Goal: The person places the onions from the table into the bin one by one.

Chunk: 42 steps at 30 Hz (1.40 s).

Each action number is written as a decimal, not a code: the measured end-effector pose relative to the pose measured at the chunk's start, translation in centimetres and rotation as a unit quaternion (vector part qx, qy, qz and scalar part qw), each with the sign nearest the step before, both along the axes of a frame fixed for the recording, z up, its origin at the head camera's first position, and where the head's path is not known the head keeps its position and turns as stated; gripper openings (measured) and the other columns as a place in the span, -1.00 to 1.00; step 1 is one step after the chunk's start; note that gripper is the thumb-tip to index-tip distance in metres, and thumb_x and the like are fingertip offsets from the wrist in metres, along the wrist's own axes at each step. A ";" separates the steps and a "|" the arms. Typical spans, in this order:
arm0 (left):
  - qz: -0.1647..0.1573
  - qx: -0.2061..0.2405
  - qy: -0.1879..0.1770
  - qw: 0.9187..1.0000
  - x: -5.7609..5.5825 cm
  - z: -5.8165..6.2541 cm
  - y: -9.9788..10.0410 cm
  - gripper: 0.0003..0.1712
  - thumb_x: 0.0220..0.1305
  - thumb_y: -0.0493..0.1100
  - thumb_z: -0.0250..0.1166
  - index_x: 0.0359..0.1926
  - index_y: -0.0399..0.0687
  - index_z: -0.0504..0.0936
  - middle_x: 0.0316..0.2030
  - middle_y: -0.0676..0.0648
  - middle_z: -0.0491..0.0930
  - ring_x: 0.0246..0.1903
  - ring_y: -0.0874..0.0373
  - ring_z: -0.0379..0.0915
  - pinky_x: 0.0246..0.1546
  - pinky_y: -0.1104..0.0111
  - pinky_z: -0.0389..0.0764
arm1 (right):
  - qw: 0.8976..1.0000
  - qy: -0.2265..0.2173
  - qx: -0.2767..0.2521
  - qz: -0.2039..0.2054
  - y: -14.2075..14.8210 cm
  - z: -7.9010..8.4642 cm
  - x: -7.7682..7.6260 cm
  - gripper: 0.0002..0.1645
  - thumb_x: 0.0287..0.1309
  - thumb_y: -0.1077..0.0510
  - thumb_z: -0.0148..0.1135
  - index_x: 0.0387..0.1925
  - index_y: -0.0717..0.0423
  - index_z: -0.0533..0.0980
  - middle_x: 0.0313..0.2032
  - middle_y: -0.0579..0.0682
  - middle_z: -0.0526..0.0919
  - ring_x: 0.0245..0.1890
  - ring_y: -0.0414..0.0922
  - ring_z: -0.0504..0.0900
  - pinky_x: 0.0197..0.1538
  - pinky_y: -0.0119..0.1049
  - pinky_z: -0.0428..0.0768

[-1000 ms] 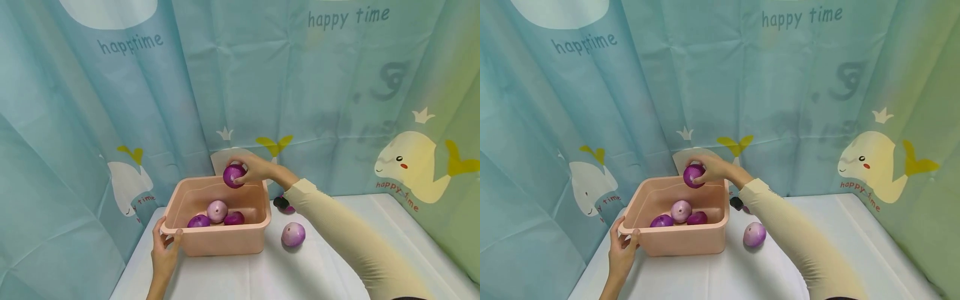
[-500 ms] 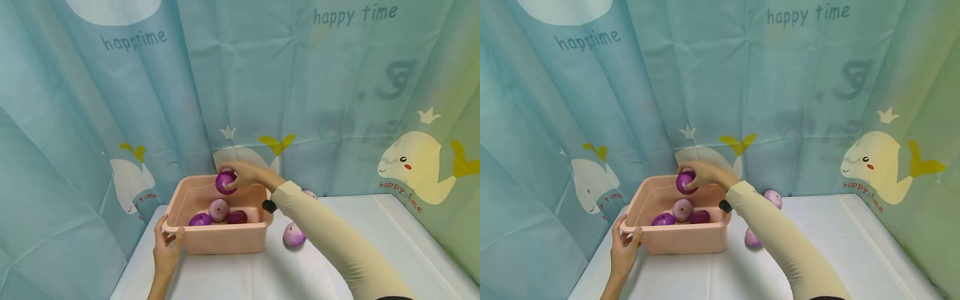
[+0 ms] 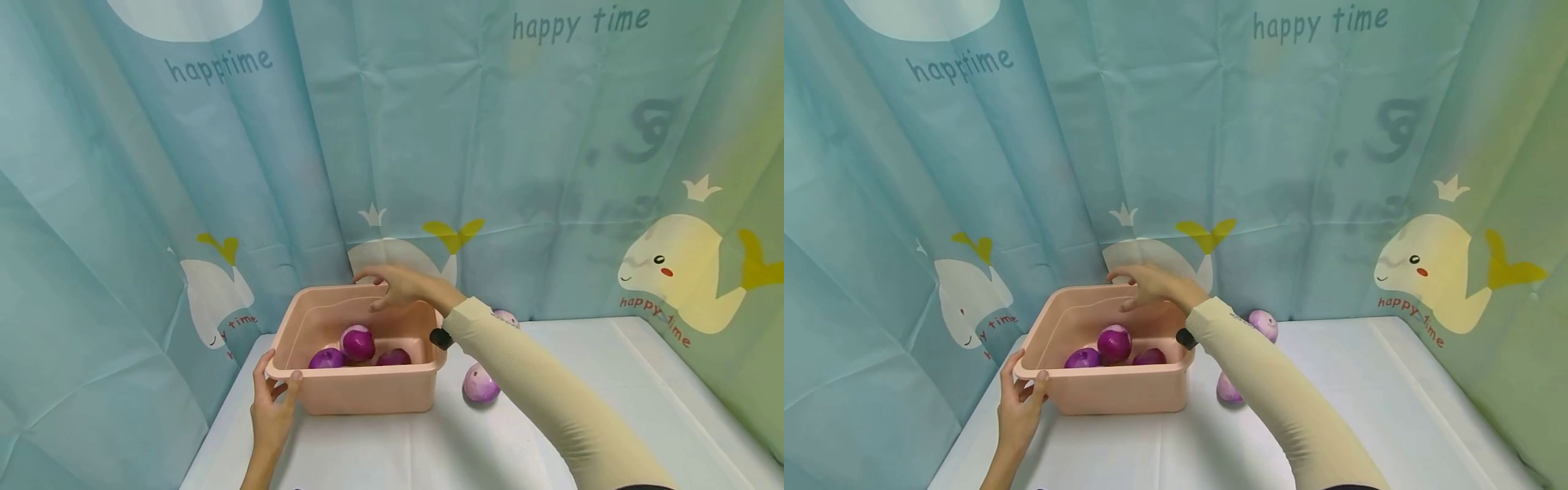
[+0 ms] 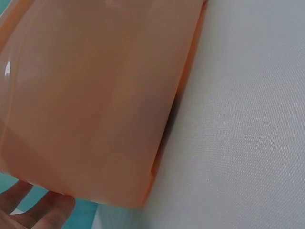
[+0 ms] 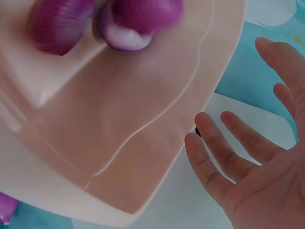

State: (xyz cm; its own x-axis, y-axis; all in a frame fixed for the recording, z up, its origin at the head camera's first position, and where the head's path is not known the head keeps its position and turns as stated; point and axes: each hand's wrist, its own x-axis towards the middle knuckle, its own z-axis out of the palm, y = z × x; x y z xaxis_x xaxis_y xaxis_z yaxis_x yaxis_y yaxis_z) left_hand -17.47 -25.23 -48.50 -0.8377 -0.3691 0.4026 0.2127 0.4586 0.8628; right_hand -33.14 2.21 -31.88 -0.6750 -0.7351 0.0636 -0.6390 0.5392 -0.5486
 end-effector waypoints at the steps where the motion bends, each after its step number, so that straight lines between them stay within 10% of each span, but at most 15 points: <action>1: 0.000 0.001 0.000 1.000 0.0 0.0 0.0 -0.20 0.43 -0.14 0.32 0.57 0.15 0.16 0.45 -0.20 0.33 0.12 0.21 0.49 -0.05 0.70 0.47 | 1.000 -0.001 -0.001 0.000 0.0 0.0 0.0 -0.22 0.21 0.12 0.47 0.43 0.00 0.38 0.37 0.16 0.46 0.32 0.17 0.48 0.23 -0.01 0.57; 6: -0.004 -0.002 0.003 1.000 0.0 -0.1 0.0 -0.19 0.43 -0.16 0.31 0.57 0.14 0.15 0.44 -0.23 0.33 0.02 0.59 0.35 -0.05 0.69 0.47 | 1.000 -0.011 -0.010 0.001 0.3 -0.2 0.0 -0.22 0.21 0.14 0.47 0.43 0.02 0.38 0.36 0.18 0.46 0.32 0.18 0.48 0.23 -0.02 0.57; 15: -0.003 -0.002 0.005 1.000 0.0 -0.2 0.0 -0.22 0.45 -0.15 0.30 0.56 0.17 0.16 0.45 -0.20 0.33 0.00 0.62 0.34 -0.04 0.70 0.47 | 0.999 0.005 -0.023 0.030 1.6 0.0 0.5 -0.21 0.22 0.15 0.47 0.43 0.12 0.37 0.33 0.25 0.48 0.27 0.21 0.50 0.17 0.03 0.61; 27: 0.001 -0.001 0.001 1.000 -0.2 -0.3 0.0 -0.23 0.46 -0.11 0.28 0.56 0.17 0.16 0.47 -0.20 0.29 0.19 -0.14 0.49 -0.03 0.75 0.41 | 0.996 0.004 -0.077 0.054 6.0 -0.5 1.7 -0.20 0.20 0.20 0.47 0.43 0.13 0.38 0.37 0.16 0.46 0.31 0.21 0.46 0.20 0.12 0.59; 34: 0.000 -0.001 0.004 1.000 -0.1 -0.2 0.0 -0.22 0.45 -0.13 0.30 0.56 0.18 0.16 0.46 -0.19 0.31 0.06 0.50 0.39 -0.03 0.74 0.42 | 0.995 0.043 -0.091 0.028 9.7 -1.2 3.0 -0.19 0.18 0.11 0.50 0.43 0.05 0.40 0.26 0.09 0.57 0.06 0.13 0.66 0.11 0.08 0.65; 42: -0.004 0.000 0.005 1.000 0.0 0.1 0.1 -0.22 0.46 -0.12 0.28 0.57 0.16 0.13 0.48 -0.20 0.28 0.21 -0.15 0.46 -0.04 0.76 0.40 | 0.993 0.051 -0.105 -0.025 14.1 -2.4 3.9 -0.17 0.18 0.03 0.52 0.44 -0.06 0.39 0.23 0.10 0.59 -0.07 -0.02 0.71 -0.03 -0.15 0.71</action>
State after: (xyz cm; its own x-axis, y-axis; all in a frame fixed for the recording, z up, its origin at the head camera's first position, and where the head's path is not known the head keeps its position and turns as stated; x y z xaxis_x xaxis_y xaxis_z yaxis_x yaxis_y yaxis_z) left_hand -17.45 -25.14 -48.44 -0.8365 -0.3631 0.4104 0.2243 0.4563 0.8611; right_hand -29.29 16.33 -34.27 -0.6923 -0.6641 0.2823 -0.6724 0.4518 -0.5863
